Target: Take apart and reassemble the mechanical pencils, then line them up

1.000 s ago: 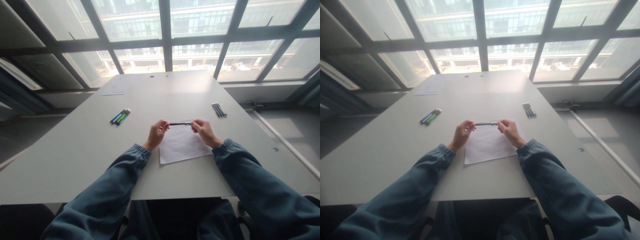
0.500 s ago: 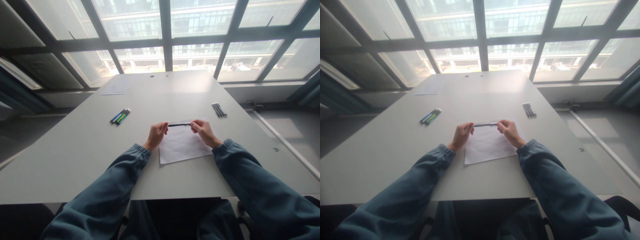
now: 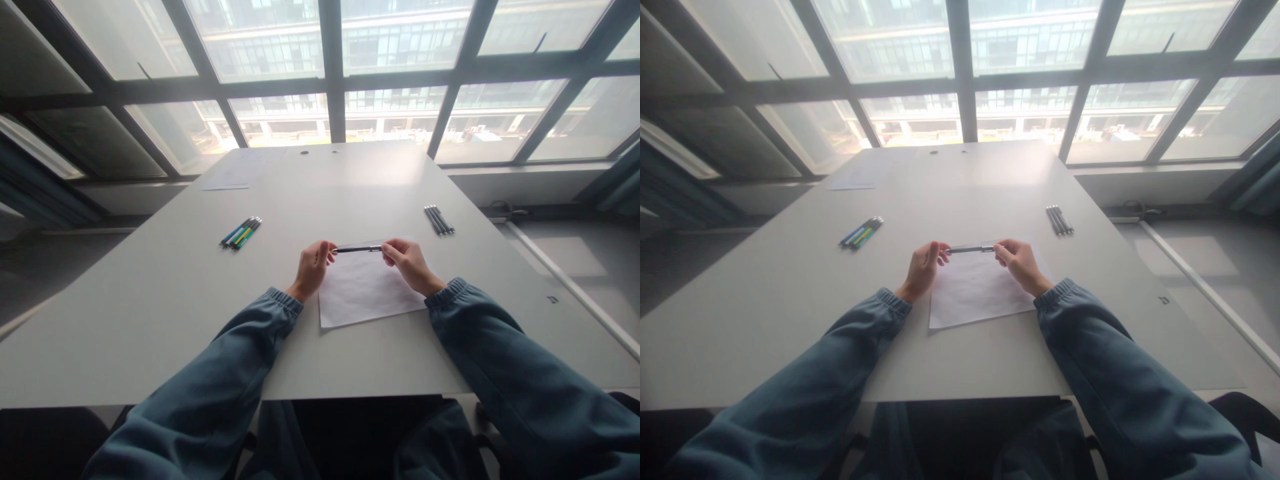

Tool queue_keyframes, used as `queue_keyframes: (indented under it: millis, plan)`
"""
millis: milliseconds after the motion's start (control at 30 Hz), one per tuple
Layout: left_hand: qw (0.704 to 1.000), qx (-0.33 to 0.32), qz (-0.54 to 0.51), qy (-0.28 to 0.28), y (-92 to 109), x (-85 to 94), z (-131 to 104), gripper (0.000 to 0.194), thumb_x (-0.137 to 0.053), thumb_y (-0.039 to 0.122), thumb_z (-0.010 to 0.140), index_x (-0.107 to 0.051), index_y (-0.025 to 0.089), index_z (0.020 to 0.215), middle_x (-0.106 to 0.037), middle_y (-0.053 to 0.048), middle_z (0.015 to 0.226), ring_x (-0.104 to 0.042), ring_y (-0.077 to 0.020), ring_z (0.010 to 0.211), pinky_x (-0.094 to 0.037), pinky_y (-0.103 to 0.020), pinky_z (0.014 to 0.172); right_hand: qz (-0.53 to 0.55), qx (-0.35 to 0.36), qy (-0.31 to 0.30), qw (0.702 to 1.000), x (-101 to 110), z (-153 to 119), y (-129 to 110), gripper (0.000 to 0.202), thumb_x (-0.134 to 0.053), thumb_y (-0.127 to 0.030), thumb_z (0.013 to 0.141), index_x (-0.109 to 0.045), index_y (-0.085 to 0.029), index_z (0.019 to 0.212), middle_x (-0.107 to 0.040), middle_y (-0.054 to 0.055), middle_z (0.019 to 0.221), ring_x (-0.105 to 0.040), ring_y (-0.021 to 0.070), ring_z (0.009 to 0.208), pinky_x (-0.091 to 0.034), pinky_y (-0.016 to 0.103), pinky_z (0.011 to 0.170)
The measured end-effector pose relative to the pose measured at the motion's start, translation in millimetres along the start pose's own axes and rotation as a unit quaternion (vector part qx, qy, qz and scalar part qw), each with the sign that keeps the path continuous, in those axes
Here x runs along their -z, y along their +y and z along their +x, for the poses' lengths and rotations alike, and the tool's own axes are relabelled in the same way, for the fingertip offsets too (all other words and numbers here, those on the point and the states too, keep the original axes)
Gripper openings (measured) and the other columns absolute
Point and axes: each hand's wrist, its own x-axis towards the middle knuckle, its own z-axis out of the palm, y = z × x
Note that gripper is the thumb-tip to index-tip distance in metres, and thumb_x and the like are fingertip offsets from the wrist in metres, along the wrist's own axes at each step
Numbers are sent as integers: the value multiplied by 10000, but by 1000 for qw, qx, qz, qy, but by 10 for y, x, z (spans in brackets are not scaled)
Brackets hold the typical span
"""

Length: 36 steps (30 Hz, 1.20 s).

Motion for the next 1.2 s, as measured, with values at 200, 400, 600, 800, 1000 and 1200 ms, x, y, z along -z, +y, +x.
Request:
queue_keyframes:
  millis: [200,400,600,800,1000,1200]
  plan:
    - [999,-41,8,4,56,4,7,395,-621,535,937,-682,191,1119,-742,-72,974,-695,-161,814,-558,-257,674,2,7,14,1000,3,1,-29,244,-691,-367,832,-662,-162,703,-568,-7,594,-474,116,561,-366,286,567]
    - [993,-104,47,7,54,-10,3,150,-710,341,898,-700,195,931,-710,-43,909,-680,-144,774,-564,-259,671,2,11,20,1000,22,14,15,258,-680,-372,847,-652,-170,688,-564,-7,591,-465,117,557,-355,284,556]
    - [992,-112,55,11,30,-12,8,82,-700,281,903,-705,201,921,-711,-34,887,-664,-142,764,-549,-261,671,11,14,19,1000,23,15,28,266,-680,-368,854,-645,-171,679,-557,-9,590,-459,114,552,-349,280,551]
    - [993,-93,69,11,42,-11,-2,203,-664,391,932,-710,194,911,-717,-46,886,-657,-153,786,-539,-267,688,21,16,20,999,25,17,37,267,-688,-382,841,-647,-173,680,-569,-4,598,-465,116,558,-363,279,553]
    - [994,-73,83,7,72,-1,-5,303,-607,471,956,-691,189,885,-712,-49,868,-658,-163,799,-532,-269,700,21,15,21,999,26,18,48,248,-697,-397,818,-666,-175,713,-576,-3,608,-475,120,567,-383,279,555]
    - [994,-73,86,2,58,3,-14,327,-574,471,976,-670,186,846,-706,-38,815,-650,-158,769,-521,-272,708,28,10,21,999,22,17,58,208,-696,-371,806,-688,-170,757,-585,-5,618,-482,120,573,-390,276,557]
